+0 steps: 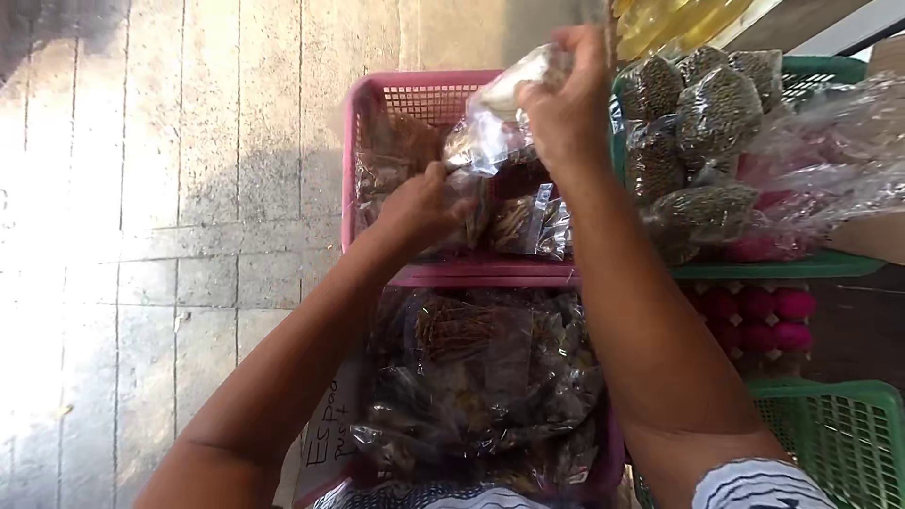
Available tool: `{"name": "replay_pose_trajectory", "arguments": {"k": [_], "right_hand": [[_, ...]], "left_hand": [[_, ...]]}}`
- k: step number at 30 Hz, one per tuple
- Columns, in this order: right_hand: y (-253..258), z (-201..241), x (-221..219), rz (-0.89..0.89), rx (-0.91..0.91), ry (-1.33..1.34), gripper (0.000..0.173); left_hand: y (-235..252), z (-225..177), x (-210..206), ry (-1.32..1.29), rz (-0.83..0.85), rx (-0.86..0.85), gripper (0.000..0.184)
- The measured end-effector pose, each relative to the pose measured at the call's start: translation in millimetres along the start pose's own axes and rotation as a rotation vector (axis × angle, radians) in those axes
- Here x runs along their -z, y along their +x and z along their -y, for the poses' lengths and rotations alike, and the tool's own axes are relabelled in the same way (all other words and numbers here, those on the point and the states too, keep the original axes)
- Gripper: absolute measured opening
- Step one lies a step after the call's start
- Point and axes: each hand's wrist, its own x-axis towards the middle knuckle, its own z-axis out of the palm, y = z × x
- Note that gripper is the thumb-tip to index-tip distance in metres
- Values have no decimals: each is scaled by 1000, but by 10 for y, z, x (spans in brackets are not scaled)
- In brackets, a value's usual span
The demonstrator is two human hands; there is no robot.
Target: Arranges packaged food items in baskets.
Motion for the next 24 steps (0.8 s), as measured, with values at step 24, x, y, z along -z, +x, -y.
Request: {"name": "replay_pose_trajectory", "arguments": {"k": [24], "right_hand": [[-267, -334, 234, 546, 566, -534, 10]], "left_hand": [[60, 257, 190, -114, 63, 0, 24]]}}
